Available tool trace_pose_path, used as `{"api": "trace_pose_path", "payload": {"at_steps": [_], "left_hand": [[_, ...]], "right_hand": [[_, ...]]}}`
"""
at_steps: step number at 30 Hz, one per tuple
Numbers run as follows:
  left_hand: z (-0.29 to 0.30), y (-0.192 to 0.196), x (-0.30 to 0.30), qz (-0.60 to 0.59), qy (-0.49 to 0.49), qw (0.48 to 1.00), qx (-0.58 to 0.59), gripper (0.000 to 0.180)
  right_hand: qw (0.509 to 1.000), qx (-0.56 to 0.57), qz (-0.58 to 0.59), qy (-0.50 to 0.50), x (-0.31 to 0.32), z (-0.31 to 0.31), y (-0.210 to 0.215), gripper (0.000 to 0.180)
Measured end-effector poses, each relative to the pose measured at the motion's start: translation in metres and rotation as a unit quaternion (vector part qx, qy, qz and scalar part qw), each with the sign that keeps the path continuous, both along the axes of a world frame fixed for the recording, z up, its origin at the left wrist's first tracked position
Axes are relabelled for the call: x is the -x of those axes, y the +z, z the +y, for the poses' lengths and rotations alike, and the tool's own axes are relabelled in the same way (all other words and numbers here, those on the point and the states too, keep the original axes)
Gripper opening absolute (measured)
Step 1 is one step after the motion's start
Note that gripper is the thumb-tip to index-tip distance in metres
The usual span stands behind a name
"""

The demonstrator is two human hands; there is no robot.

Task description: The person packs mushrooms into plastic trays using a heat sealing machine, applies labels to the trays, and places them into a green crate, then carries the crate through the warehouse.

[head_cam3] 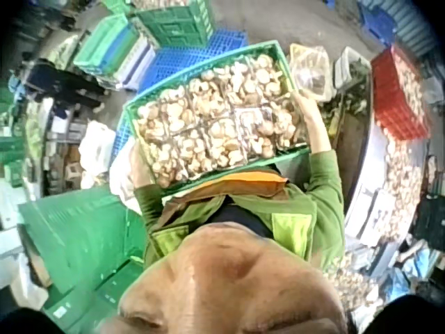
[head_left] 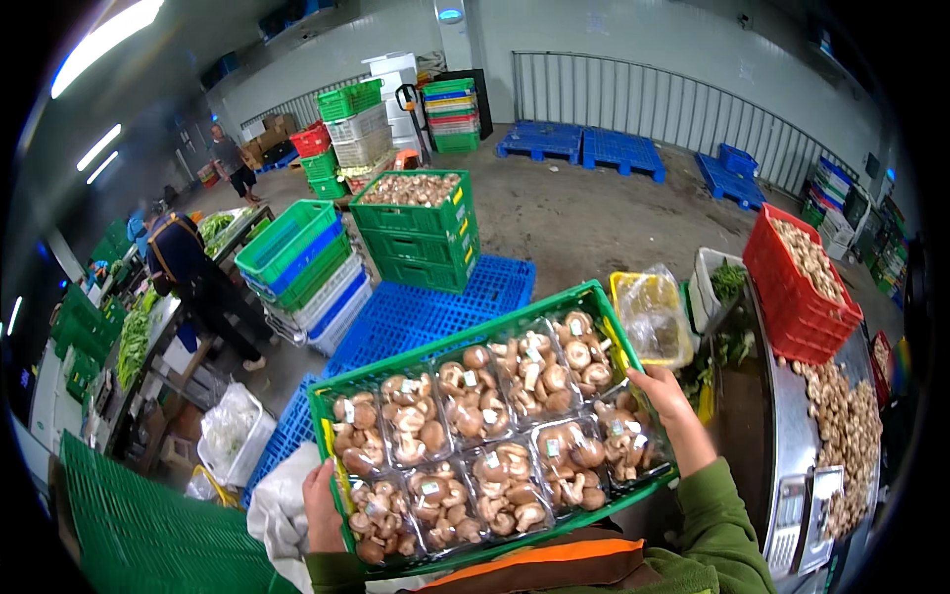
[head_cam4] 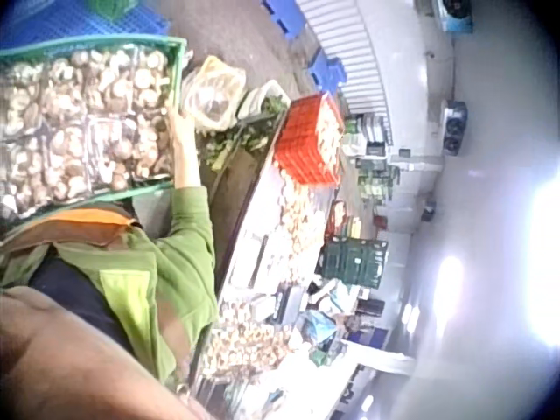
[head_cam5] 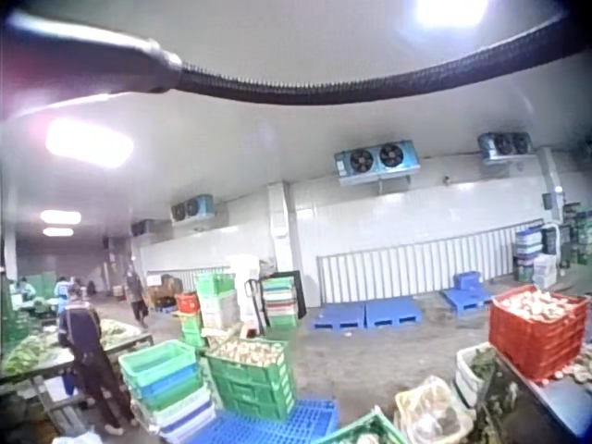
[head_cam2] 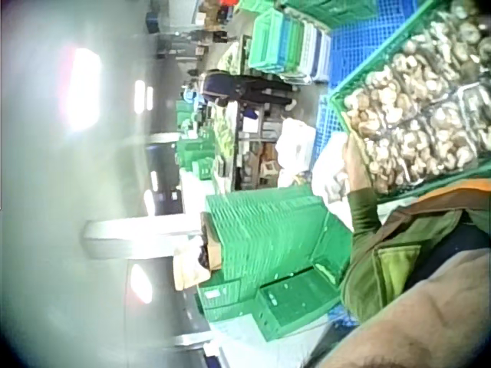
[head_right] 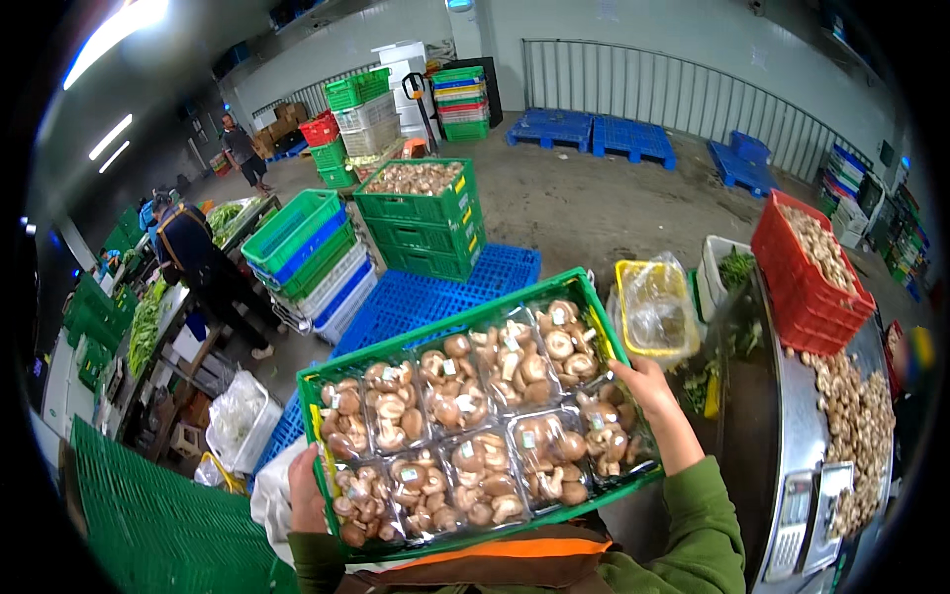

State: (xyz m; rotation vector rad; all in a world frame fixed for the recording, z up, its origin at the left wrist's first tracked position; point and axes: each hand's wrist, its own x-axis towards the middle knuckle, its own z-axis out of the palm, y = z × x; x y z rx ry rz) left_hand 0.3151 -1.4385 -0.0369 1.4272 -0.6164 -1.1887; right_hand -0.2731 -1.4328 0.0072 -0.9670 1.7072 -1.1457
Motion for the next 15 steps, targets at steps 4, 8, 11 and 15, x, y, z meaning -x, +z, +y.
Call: {"api": "trace_pose_path", "payload": {"at_steps": [4, 8, 11, 15], "left_hand": [[-0.129, 0.011, 0.007, -0.016, 0.003, 0.999, 0.033, 0.023], [-0.245, 0.006, 0.02, -0.001, -0.002, 1.0, 0.0, 0.029], [-0.365, 0.027, 0.029, -0.028, -0.021, 0.999, 0.0, 0.027], [-0.505, 0.071, 0.004, -0.076, -0.068, 0.995, 0.019, 0.042]], "right_hand": [[0.999, -0.016, -0.003, -0.039, 0.0, -0.126, 0.02, 0.043], [0.999, -0.022, 0.034, -0.035, 0.016, -0.219, -0.017, 0.041], [0.993, -0.068, 0.03, -0.095, 0.01, -0.293, -0.022, 0.039], [0.984, -0.043, 0.032, -0.17, -0.009, -0.372, 0.003, 0.036]]}}
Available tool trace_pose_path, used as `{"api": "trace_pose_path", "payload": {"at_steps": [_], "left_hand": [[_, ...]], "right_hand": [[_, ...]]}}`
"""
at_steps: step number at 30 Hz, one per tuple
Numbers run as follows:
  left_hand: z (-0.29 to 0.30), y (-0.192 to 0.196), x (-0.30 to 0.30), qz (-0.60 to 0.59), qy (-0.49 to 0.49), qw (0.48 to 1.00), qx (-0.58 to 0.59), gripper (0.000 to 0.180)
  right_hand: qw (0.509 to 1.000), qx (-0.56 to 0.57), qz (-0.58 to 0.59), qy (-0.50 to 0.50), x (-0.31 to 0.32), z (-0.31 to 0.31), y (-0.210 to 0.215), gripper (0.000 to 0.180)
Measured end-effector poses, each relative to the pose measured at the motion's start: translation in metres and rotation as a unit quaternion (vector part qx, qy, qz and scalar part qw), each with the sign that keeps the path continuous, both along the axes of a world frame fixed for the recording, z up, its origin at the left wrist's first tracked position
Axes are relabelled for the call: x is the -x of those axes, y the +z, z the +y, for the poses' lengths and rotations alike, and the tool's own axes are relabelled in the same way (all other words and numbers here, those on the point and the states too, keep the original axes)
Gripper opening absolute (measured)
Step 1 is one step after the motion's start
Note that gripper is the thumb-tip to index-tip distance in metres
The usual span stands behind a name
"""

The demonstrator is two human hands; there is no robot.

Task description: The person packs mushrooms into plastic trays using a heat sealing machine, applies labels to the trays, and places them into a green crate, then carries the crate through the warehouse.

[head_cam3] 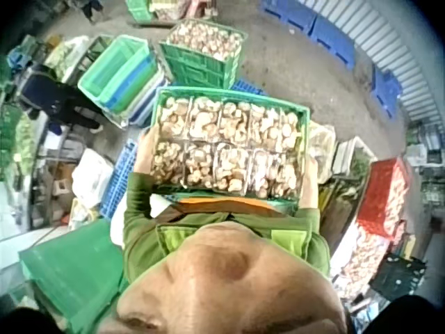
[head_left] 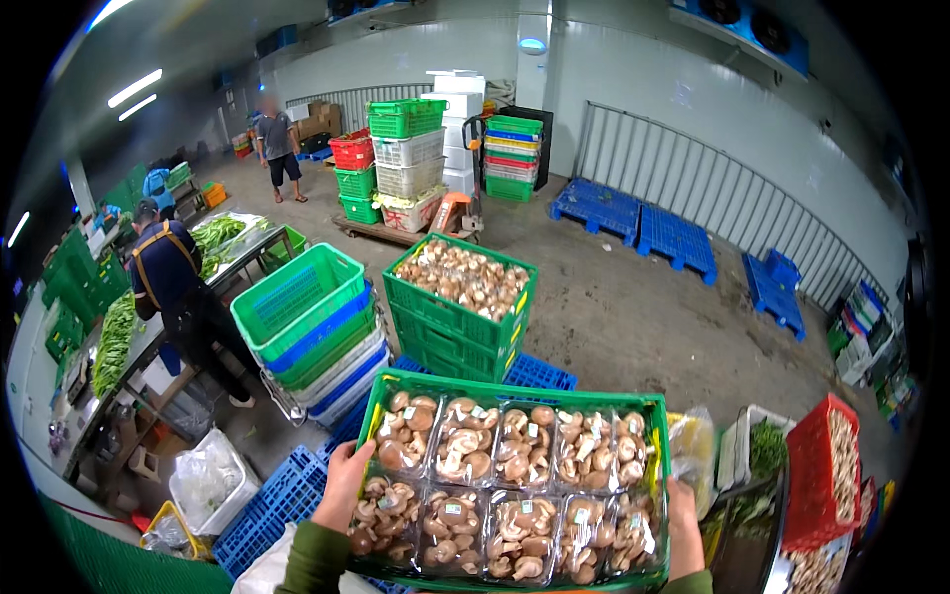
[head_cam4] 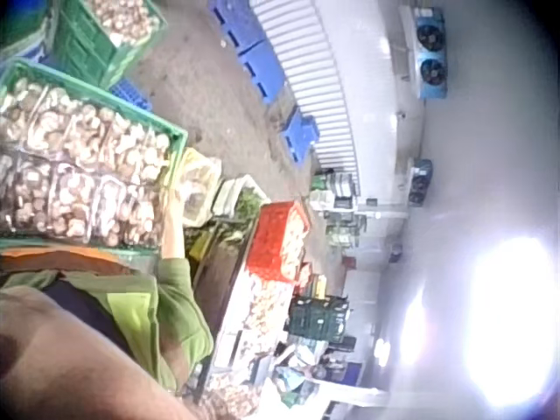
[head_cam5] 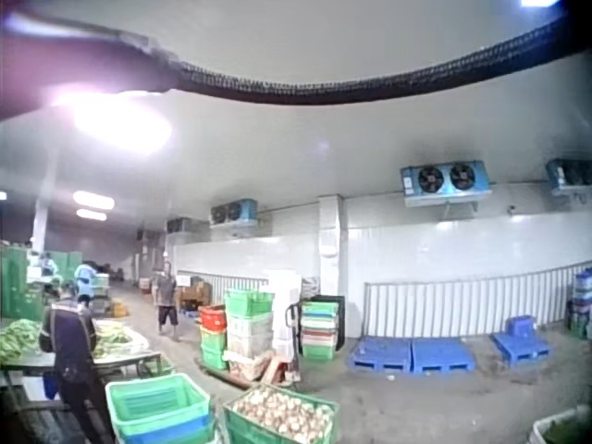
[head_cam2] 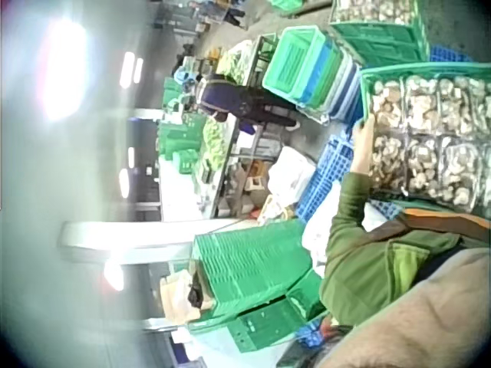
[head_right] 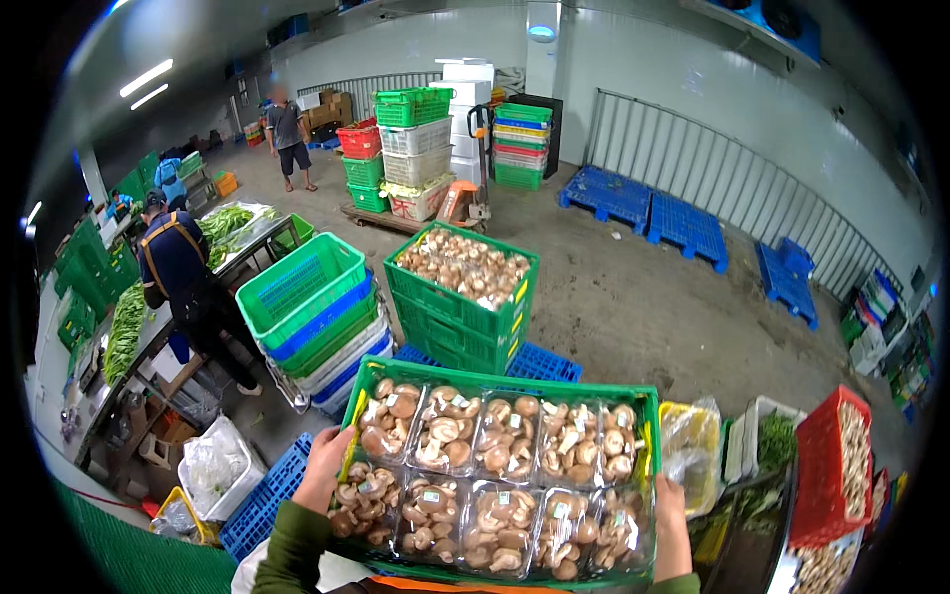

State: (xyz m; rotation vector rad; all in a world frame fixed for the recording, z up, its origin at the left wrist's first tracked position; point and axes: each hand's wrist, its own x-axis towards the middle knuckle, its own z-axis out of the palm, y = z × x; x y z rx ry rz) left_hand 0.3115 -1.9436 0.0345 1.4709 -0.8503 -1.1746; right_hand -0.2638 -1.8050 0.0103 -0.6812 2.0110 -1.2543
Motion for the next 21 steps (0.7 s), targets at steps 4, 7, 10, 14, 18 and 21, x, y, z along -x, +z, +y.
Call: {"api": "trace_pose_path", "payload": {"at_steps": [4, 7, 10, 14, 18, 21], "left_hand": [[-0.169, 0.056, 0.028, -0.066, -0.124, 0.99, 0.004, 0.045], [-0.258, 0.076, 0.046, -0.115, -0.171, 0.978, 0.02, 0.045], [-0.344, 0.087, 0.057, -0.146, -0.191, 0.97, 0.016, 0.052], [-0.457, 0.077, 0.062, -0.182, -0.181, 0.967, -0.01, 0.072], [-0.571, 0.07, 0.057, -0.181, -0.16, 0.97, 0.004, 0.057], [-0.581, 0.03, 0.057, -0.195, -0.135, 0.971, 0.032, 0.045]], "right_hand": [[0.994, -0.048, -0.016, -0.093, -0.01, -0.081, 0.018, 0.039], [0.987, -0.079, -0.02, -0.139, -0.007, -0.13, -0.004, 0.039], [0.987, -0.061, -0.035, -0.144, 0.005, -0.193, -0.033, 0.04], [0.982, -0.066, -0.033, -0.172, -0.002, -0.321, -0.043, 0.032], [0.971, 0.009, -0.174, -0.163, -0.02, -0.44, -0.051, 0.032], [0.947, -0.038, -0.257, -0.188, 0.013, -0.441, -0.082, 0.033]]}}
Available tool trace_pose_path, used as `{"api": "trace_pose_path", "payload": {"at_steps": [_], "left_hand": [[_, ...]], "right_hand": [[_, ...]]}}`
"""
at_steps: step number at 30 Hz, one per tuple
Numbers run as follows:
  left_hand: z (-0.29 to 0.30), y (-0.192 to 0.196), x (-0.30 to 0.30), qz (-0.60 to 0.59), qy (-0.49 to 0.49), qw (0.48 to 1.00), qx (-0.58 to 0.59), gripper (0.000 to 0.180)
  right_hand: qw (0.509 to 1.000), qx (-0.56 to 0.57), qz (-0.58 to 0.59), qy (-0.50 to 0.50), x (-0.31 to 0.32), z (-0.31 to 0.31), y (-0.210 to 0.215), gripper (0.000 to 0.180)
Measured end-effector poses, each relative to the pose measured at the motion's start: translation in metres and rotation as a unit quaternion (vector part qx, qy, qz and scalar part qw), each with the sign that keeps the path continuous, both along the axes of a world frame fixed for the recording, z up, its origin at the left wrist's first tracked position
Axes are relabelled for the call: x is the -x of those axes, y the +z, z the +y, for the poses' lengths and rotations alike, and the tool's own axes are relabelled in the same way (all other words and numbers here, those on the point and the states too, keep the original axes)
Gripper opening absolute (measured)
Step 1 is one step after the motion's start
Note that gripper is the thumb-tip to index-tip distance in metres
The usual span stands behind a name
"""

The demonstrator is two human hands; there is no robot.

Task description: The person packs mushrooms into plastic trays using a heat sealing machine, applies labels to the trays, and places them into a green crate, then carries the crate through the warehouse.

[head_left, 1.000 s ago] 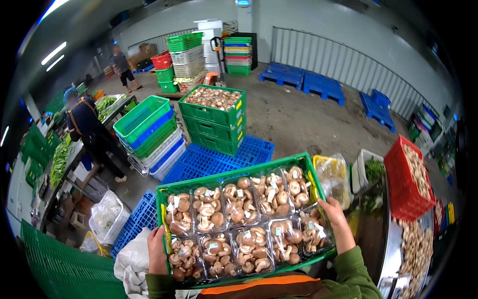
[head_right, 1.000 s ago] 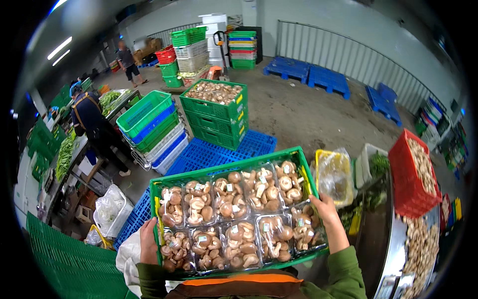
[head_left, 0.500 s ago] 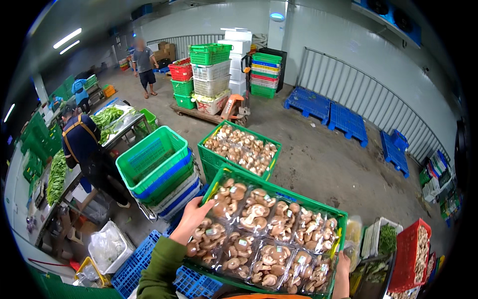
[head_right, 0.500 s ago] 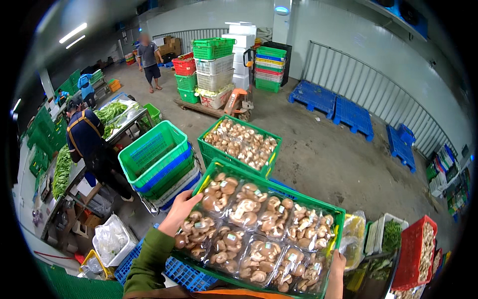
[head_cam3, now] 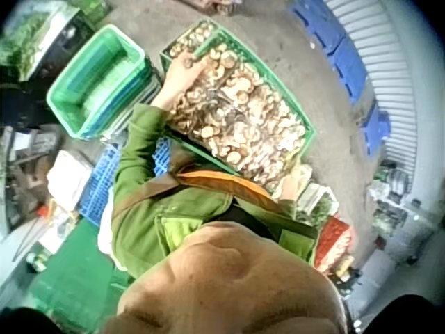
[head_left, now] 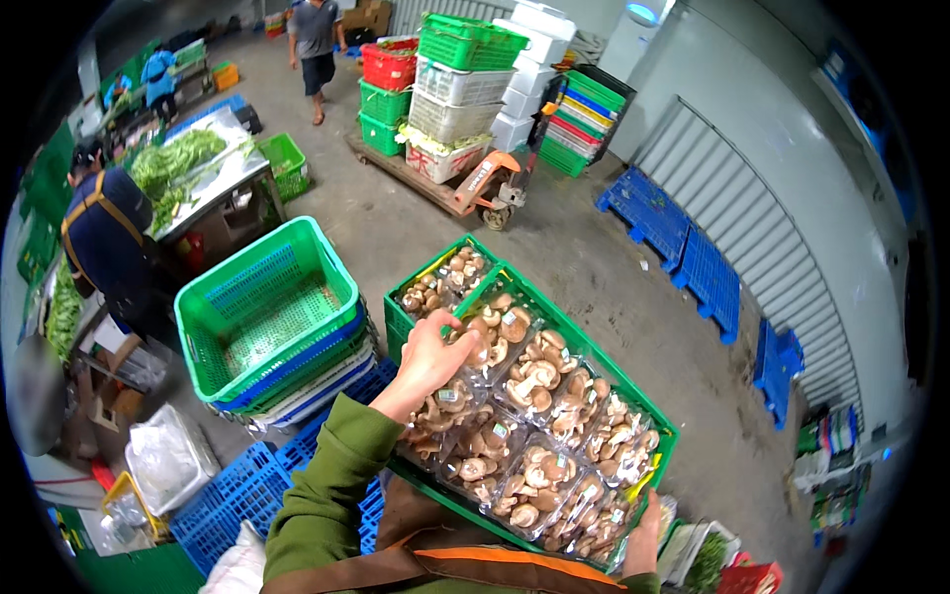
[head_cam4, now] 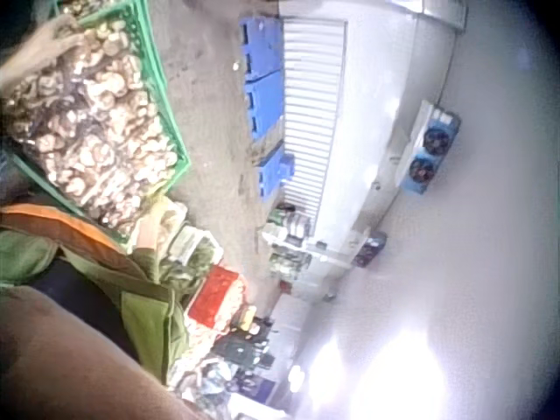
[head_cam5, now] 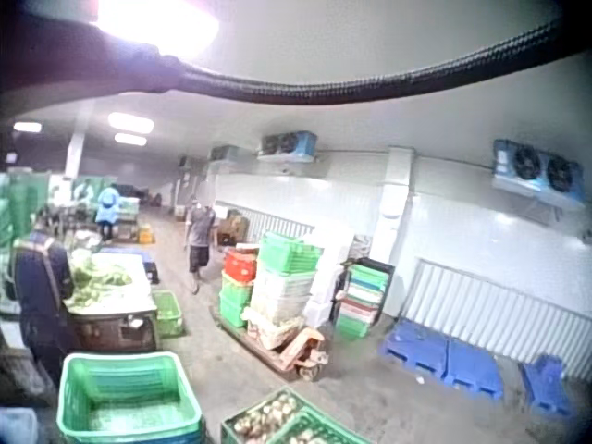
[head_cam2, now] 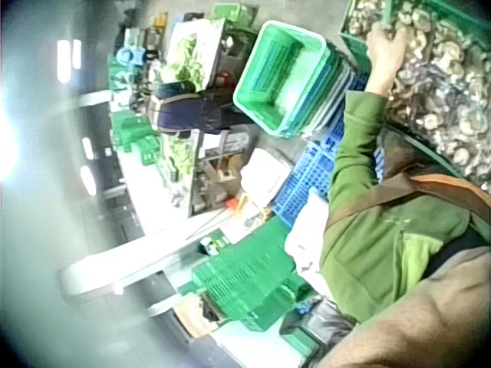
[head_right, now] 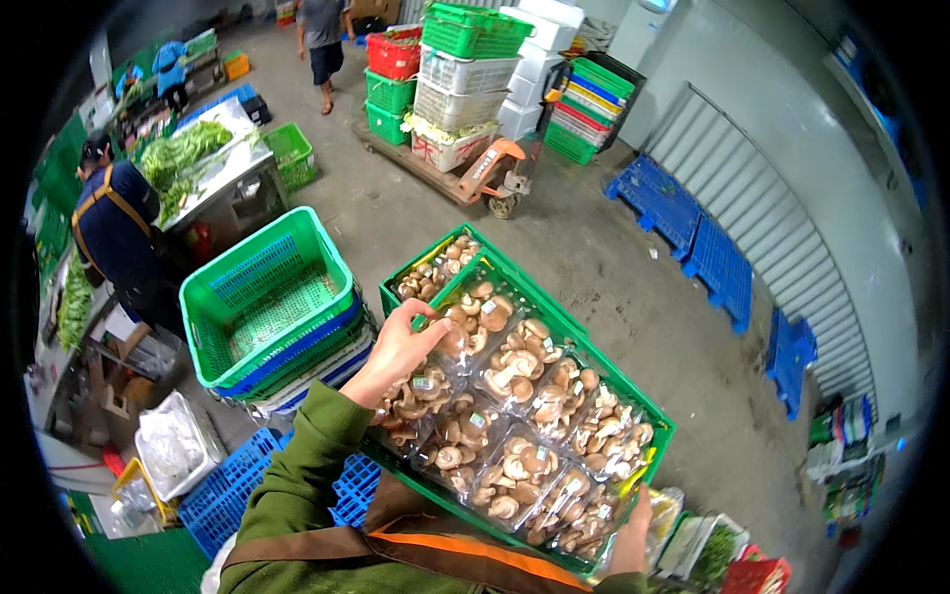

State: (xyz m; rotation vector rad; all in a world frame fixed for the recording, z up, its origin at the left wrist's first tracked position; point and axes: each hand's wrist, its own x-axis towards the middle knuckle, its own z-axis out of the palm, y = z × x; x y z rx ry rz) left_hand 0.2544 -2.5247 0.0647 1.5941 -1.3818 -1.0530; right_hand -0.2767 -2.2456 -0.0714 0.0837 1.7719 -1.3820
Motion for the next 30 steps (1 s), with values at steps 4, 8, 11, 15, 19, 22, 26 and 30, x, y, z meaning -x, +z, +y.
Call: {"api": "trace_pose_path", "payload": {"at_steps": [4, 8, 11, 15, 19, 22, 26, 30], "left_hand": [[-0.062, -0.012, -0.031, -0.023, -0.029, 0.999, -0.024, 0.032], [-0.13, -0.041, -0.061, -0.05, -0.025, 0.998, 0.025, 0.029], [-0.158, -0.061, -0.09, -0.034, -0.026, 0.999, 0.031, 0.024], [-0.17, -0.086, -0.112, -0.005, -0.019, 0.998, 0.055, 0.024], [-0.198, -0.109, -0.129, 0.022, -0.012, 0.998, 0.053, 0.026], [-0.202, -0.139, -0.12, 0.029, -0.037, 0.999, 0.006, 0.028], [-0.233, -0.159, -0.115, 0.031, -0.036, 0.998, 0.035, 0.028], [-0.237, -0.161, -0.108, -0.045, -0.028, 0.998, 0.022, 0.025]], "right_hand": [[0.998, 0.052, 0.024, 0.027, -0.107, -0.081, 0.052, 0.047], [0.996, -0.018, 0.082, 0.007, -0.104, -0.124, 0.01, 0.045], [0.999, -0.024, 0.041, -0.011, -0.145, -0.143, -0.004, 0.048], [0.995, -0.09, 0.03, -0.015, -0.173, -0.146, -0.015, 0.051], [0.998, -0.051, 0.027, -0.026, -0.185, -0.169, -0.024, 0.059], [0.989, -0.111, 0.092, -0.022, -0.167, -0.145, -0.049, 0.055], [0.949, -0.208, 0.198, -0.126, -0.183, -0.187, -0.086, 0.043], [0.885, -0.313, 0.34, 0.046, -0.139, -0.176, -0.11, 0.054]]}}
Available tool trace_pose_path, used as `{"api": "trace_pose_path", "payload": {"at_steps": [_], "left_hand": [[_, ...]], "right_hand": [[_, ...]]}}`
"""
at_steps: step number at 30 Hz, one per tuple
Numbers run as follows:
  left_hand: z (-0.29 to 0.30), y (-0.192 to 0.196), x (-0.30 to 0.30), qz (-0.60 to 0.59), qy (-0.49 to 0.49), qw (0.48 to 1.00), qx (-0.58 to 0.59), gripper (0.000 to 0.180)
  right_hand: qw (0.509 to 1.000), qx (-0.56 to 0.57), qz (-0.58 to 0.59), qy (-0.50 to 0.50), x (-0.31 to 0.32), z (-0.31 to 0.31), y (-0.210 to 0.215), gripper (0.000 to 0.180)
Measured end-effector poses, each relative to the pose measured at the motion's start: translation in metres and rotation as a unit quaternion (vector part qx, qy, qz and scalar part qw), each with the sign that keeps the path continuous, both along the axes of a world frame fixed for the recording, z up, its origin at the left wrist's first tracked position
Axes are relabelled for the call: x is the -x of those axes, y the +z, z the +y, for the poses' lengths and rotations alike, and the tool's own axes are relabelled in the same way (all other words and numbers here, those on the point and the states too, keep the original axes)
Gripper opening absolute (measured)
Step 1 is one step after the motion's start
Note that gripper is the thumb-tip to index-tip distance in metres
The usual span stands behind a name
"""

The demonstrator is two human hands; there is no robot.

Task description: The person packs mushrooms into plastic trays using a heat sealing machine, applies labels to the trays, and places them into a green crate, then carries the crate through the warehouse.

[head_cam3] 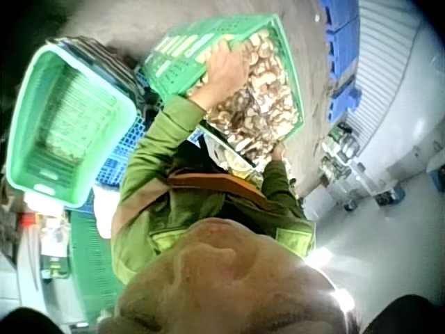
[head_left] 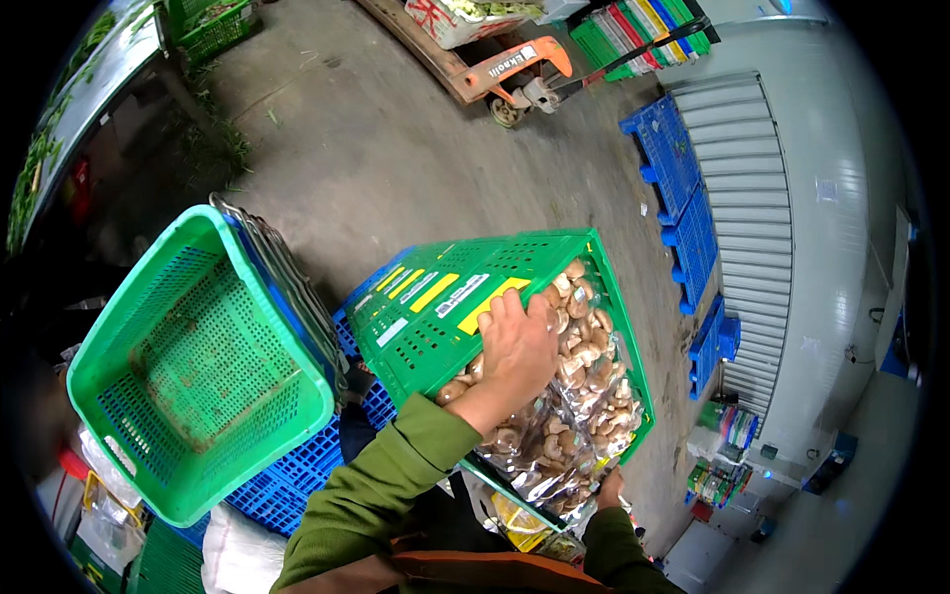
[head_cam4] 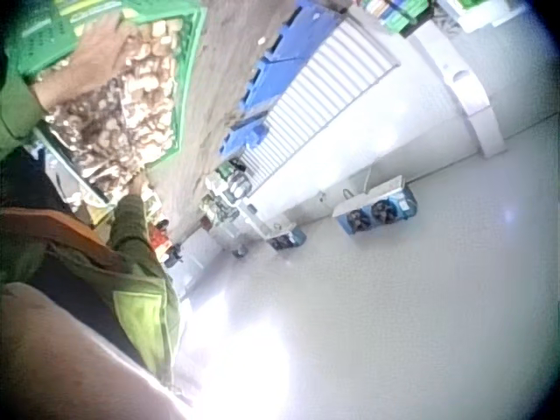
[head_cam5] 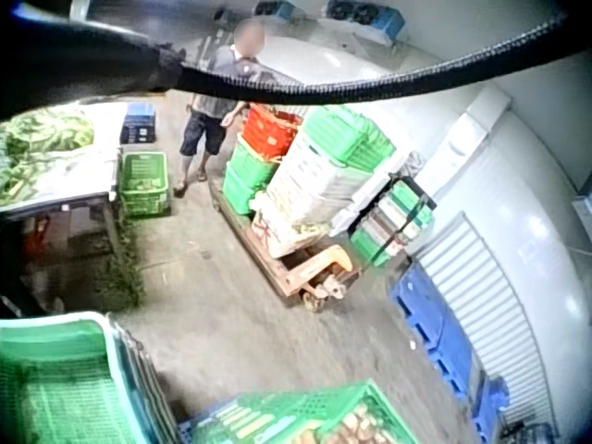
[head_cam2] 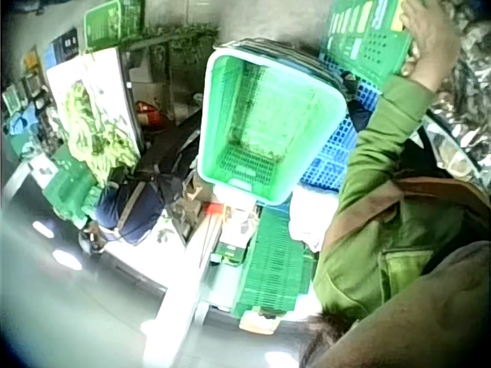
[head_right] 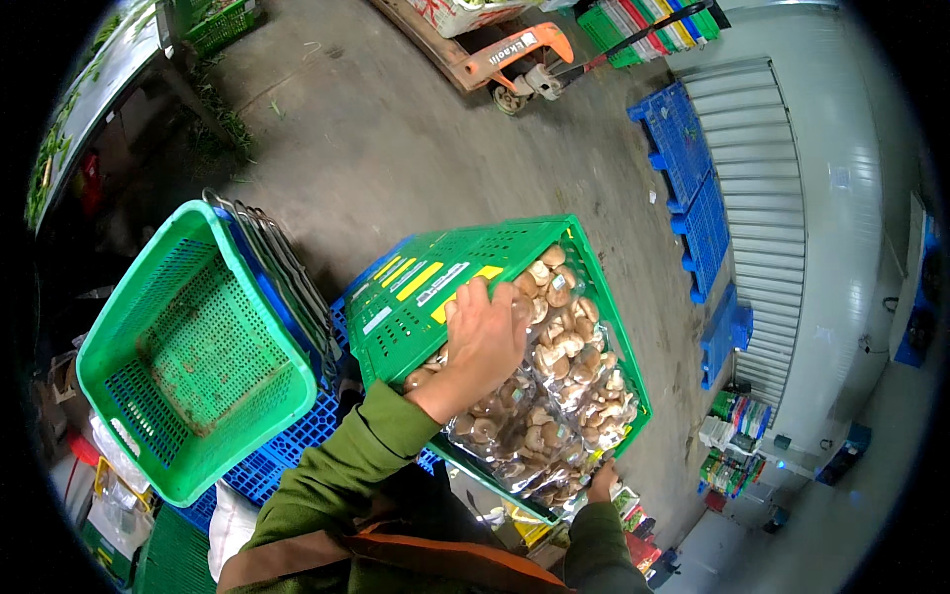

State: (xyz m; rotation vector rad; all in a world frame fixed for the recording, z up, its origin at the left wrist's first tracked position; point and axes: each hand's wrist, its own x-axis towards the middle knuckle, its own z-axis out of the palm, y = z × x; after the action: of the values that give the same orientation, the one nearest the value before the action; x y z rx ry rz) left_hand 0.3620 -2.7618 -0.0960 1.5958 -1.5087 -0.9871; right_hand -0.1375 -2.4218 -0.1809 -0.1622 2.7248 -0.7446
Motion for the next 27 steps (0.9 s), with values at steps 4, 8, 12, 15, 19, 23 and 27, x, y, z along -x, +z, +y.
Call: {"api": "trace_pose_path", "payload": {"at_steps": [4, 8, 12, 15, 19, 23, 27], "left_hand": [[0.004, -0.02, 0.012, -0.099, -0.035, 0.993, 0.051, 0.033], [0.012, -0.016, 0.009, -0.167, -0.008, 0.985, 0.049, 0.038], [0.006, -0.017, 0.01, -0.19, -0.003, 0.977, 0.098, 0.032], [0.006, -0.016, 0.012, -0.168, -0.006, 0.98, 0.111, 0.027], [0.011, -0.01, 0.02, -0.217, -0.032, 0.969, 0.113, 0.02], [0.019, -0.014, 0.026, -0.2, -0.036, 0.962, 0.181, 0.022], [0.066, 0.024, 0.07, -0.123, -0.092, 0.93, 0.334, 0.017]], "right_hand": [[0.954, -0.242, 0.166, 0.062, 0.064, 0.059, -0.014, 0.069], [0.92, -0.338, 0.165, 0.105, 0.007, 0.003, -0.011, 0.073], [0.93, -0.298, 0.168, 0.133, 0.007, 0.004, -0.003, 0.072], [0.958, -0.246, 0.127, 0.076, 0.059, 0.033, -0.006, 0.065], [0.968, -0.151, 0.142, 0.143, 0.016, 0.032, -0.015, 0.05], [0.969, -0.014, -0.027, 0.246, 0.012, 0.02, 0.017, 0.057], [0.979, 0.171, 0.062, -0.09, -0.033, -0.009, 0.077, 0.058]]}}
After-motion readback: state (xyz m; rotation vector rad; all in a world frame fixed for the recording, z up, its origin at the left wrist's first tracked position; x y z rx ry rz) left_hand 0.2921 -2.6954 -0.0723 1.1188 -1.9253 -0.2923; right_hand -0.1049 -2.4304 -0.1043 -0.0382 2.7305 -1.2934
